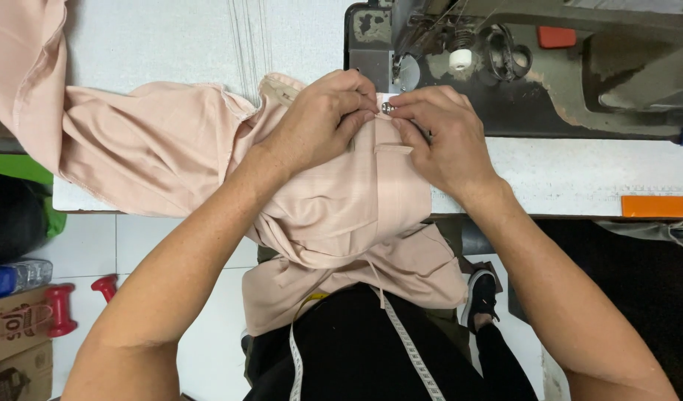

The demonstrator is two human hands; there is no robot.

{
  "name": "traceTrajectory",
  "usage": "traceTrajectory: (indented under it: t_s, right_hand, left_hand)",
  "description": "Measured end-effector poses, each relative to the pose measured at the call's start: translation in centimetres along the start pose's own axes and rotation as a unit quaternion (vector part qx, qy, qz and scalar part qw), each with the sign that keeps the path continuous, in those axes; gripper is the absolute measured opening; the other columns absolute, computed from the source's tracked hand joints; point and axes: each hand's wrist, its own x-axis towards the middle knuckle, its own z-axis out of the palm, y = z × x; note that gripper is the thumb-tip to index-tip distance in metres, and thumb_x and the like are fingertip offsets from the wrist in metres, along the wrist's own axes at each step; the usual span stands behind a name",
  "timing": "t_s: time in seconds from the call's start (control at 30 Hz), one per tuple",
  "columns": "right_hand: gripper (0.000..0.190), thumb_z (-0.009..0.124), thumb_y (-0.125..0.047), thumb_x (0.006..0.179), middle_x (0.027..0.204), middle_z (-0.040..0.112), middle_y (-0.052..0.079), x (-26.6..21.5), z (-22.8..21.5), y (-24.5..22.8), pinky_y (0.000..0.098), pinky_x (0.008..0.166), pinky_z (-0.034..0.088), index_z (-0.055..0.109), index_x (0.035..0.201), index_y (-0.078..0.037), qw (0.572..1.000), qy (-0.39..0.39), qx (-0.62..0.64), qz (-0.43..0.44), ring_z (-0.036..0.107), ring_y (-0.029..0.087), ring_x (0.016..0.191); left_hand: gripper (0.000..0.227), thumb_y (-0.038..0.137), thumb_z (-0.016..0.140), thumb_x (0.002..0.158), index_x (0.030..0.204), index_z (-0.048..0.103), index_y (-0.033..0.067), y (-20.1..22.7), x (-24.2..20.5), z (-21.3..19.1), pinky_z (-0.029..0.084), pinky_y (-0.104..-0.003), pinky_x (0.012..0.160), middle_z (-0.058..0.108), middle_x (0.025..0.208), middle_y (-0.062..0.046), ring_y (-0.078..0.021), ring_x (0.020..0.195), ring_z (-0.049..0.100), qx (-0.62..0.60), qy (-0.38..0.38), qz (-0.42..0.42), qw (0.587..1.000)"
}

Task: A person is sewing and trimming fabric components for a pair of trousers at an industrial sewing workstation.

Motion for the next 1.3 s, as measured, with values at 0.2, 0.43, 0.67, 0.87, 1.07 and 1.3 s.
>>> traceTrajectory:
  t_s: [0.2, 0.43, 0.67, 0.87, 1.07, 1.3]
  right_hand:
    - [0.028, 0.066, -0.025, 0.097, 0.132, 0.069, 0.010, -1.3, -0.4, 0.6, 0.0533, 0.114, 0.035, 0.074, 0.120, -0.011, 0.992, -0.024, -0.076, -0.095, 0.062, 0.032, 0.126]
    - [0.040, 0.064, -0.022, 0.099, 0.146, 0.059, 0.017, -1.3, -2.6, 0.0, 0.0599, 0.119, 0.026, 0.064, 0.135, -0.004, 0.998, -0.053, -0.002, -0.039, 0.052, 0.038, 0.139]
    - [0.062, 0.068, -0.044, 0.091, 0.146, 0.058, 0.013, -0.8, -1.4, 0.3, 0.0565, 0.120, 0.028, 0.060, 0.142, -0.009, 0.986, -0.094, -0.120, -0.068, 0.050, 0.034, 0.139]
    - [0.063, 0.064, -0.045, 0.091, 0.152, 0.054, 0.005, -0.8, -1.7, 0.8, 0.0566, 0.119, 0.025, 0.057, 0.146, -0.014, 0.982, -0.149, -0.116, -0.029, 0.045, 0.029, 0.143]
    - [0.033, 0.075, -0.047, 0.095, 0.090, 0.052, 0.009, -1.6, 0.7, 9.4, 0.0388, 0.063, 0.056, 0.080, 0.102, -0.015, 0.984, -0.010, -0.166, 0.056, 0.064, 0.034, 0.079]
    - [0.046, 0.065, -0.027, 0.097, 0.133, 0.066, 0.020, 4.0, -1.2, 11.6, 0.0520, 0.103, 0.050, 0.066, 0.135, -0.003, 0.949, -0.194, 0.048, 0.244, 0.059, 0.038, 0.125]
  left_hand:
    - [0.012, 0.011, 0.072, 0.094, 0.094, 0.074, -0.0011, 1.6, -0.4, 0.3, 0.053, -0.047, 0.084, 0.066, 0.102, -0.012, -0.0349, 0.096, 0.065, 0.104, -0.013, 0.015, 0.994]
    - [0.056, 0.037, 0.052, 0.106, 0.142, 0.054, -0.0047, 2.4, -1.9, 0.6, 0.031, -0.053, 0.121, 0.052, 0.146, -0.024, -0.0398, 0.142, 0.046, 0.148, -0.104, 0.019, 0.983]
    - [0.062, 0.041, 0.053, 0.104, 0.149, 0.045, 0.0000, 2.7, -1.9, 0.3, 0.029, -0.053, 0.122, 0.050, 0.147, -0.021, -0.0381, 0.144, 0.045, 0.151, -0.116, -0.004, 0.982]
    - [0.057, 0.045, 0.050, 0.105, 0.142, 0.054, 0.0031, 2.0, -2.0, 0.6, 0.022, -0.054, 0.124, 0.049, 0.149, -0.017, -0.0344, 0.148, 0.039, 0.169, -0.126, -0.002, 0.978]
    - [0.054, 0.043, 0.053, 0.103, 0.139, 0.057, 0.0025, 0.8, -1.3, 0.4, 0.023, -0.055, 0.124, 0.050, 0.147, -0.017, -0.0340, 0.146, 0.040, 0.155, -0.119, 0.000, 0.981]
    - [0.055, 0.043, 0.054, 0.104, 0.141, 0.056, 0.0030, -0.6, -0.2, 0.1, 0.023, -0.056, 0.123, 0.049, 0.148, -0.017, -0.0337, 0.147, 0.040, 0.157, -0.112, -0.002, 0.981]
